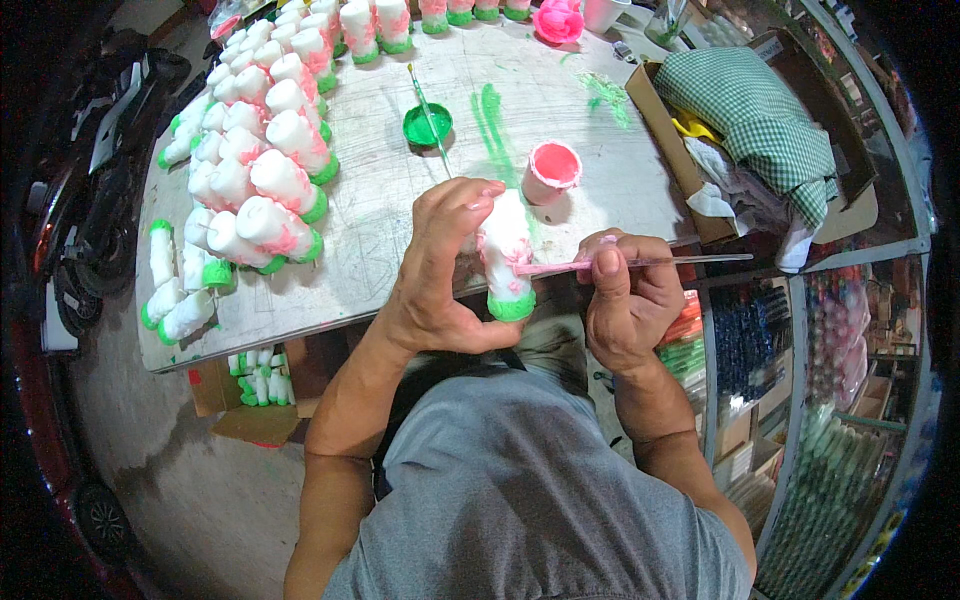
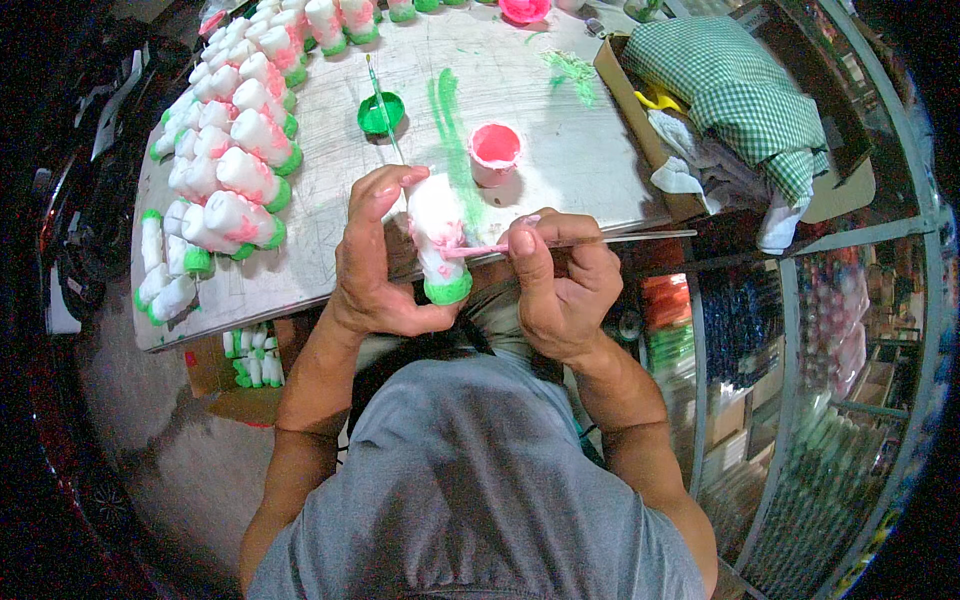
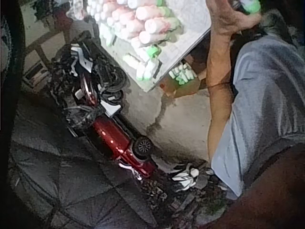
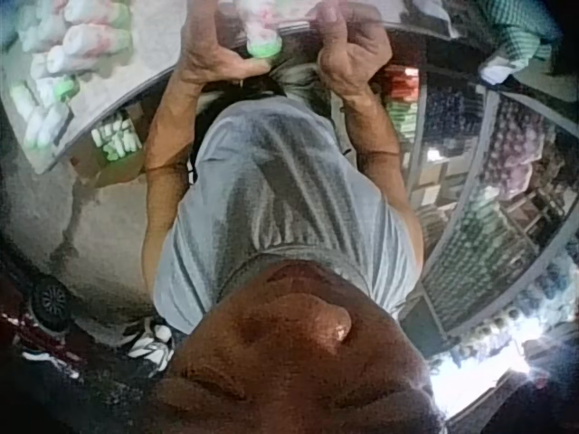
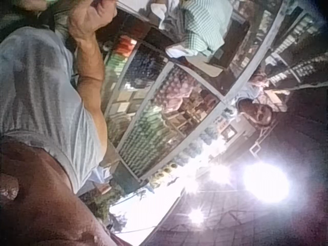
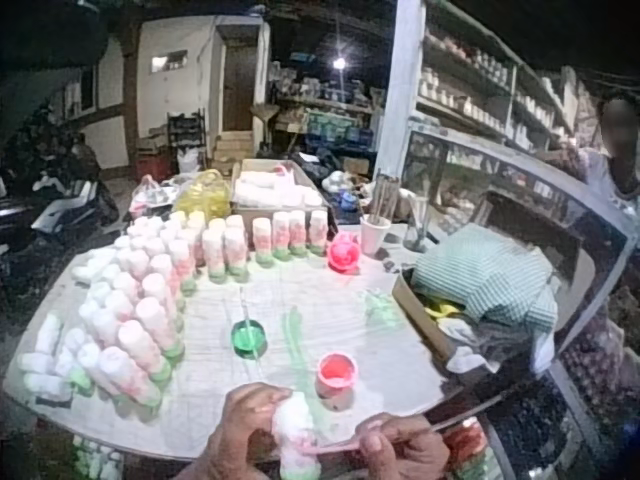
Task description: The person paints pink details onto small white foam objects that already have green bases. They use a small brush to apply pink paint from a container, rotating each object to cover different sides, and place finished pieces back on the table among many similar items.
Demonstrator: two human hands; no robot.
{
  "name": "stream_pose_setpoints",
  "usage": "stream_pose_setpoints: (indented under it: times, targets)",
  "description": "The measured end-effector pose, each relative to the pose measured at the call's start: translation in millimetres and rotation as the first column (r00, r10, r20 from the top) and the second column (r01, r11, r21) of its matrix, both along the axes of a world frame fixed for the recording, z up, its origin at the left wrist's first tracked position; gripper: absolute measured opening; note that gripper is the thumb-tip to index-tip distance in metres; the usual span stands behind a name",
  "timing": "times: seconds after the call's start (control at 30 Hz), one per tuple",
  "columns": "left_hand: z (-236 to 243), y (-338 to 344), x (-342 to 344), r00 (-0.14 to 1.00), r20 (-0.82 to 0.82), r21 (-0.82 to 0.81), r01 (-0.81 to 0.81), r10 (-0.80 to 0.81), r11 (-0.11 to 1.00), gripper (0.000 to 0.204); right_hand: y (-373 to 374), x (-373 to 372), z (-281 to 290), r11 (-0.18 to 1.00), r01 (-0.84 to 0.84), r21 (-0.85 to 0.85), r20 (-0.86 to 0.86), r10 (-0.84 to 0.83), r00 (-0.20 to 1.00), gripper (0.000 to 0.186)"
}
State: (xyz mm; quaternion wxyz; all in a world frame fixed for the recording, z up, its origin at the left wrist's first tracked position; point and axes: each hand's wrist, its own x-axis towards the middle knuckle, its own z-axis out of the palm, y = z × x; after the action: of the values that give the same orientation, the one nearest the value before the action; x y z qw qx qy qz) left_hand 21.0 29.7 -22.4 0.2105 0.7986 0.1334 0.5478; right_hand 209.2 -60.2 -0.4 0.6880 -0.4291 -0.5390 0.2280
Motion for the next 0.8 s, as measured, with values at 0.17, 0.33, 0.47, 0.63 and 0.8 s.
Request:
stream_pose_setpoints:
  times: [0.17, 0.33, 0.47, 0.63, 0.8]
  targets:
    - [1, 1, 0, 1.000, -0.012, -0.010, 0.017, -0.017, 1.000, 0.116, 0, 1, -3, 0.999, -0.020, 0.032, -0.040, 0.021, 0.999, 0.012]
    - [-2, 1, -1, 0.998, -0.008, -0.038, 0.056, -0.056, 0.998, 0.122, 3, -1, 2, 1.000, 0.023, -0.021, -0.071, -0.024, 0.997, 0.013]
    - [-10, 3, 1, 0.994, 0.035, -0.058, 0.106, -0.104, 0.993, 0.123, 7, 0, 2, 0.998, 0.033, -0.050, -0.175, -0.041, 0.984, 0.013]
    - [-12, 4, 1, 0.987, 0.066, -0.046, 0.149, -0.146, 0.988, 0.123, 7, 4, 5, 0.997, 0.047, -0.055, -0.179, -0.056, 0.982, 0.013]
    - [-14, 4, 2, 0.977, 0.098, -0.117, 0.203, -0.192, 0.972, 0.119, 12, 9, 5, 0.999, 0.002, 0.032, -0.288, 0.007, 0.958, 0.013]
